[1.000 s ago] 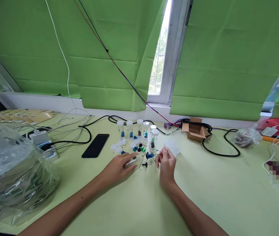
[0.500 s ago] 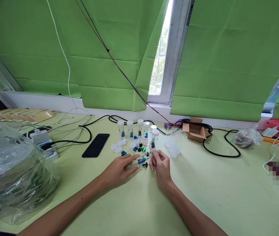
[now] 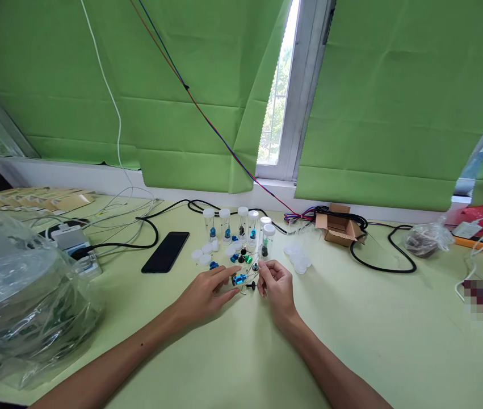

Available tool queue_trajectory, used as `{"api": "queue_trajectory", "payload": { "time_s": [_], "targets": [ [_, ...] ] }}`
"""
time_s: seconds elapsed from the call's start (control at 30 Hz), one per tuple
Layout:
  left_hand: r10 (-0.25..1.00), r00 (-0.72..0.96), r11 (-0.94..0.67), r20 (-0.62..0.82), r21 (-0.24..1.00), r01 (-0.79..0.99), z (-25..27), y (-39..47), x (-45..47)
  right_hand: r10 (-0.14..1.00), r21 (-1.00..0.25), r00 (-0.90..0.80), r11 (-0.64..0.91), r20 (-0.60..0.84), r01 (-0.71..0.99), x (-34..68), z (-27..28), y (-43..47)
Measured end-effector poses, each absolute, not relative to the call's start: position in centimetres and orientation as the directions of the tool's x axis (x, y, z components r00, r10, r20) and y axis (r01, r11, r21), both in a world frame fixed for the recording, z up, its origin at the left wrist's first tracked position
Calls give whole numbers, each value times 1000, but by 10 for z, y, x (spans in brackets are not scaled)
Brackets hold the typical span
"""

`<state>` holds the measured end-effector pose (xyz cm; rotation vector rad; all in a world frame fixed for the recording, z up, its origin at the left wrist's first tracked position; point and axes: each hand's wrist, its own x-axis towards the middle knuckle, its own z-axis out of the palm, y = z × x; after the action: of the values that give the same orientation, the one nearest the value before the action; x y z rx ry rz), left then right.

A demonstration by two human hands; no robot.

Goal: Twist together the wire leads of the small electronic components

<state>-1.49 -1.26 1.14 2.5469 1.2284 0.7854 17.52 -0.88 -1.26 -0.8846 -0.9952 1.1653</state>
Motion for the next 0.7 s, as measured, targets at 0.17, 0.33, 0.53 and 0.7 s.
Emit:
{"api": "queue_trajectory", "payload": {
  "time_s": [0.17,0.33,0.53,0.7],
  "targets": [
    [764,518,-643,384,400,653,12,-14,-14,974,-952,108,220,201,-212,175,-13,-11],
    [764,510,-642,394,398,655,12,-14,-14,971,-961,99,232,219,-152,174,-9,-14],
    [756,509,-650,413,377,660,9,-13,-15,966,-960,85,253,244,-121,174,-9,-14],
    [756,516,-648,402,353,674,8,-13,-15,964,-960,64,265,260,-95,173,-9,-15]
  ]
}}
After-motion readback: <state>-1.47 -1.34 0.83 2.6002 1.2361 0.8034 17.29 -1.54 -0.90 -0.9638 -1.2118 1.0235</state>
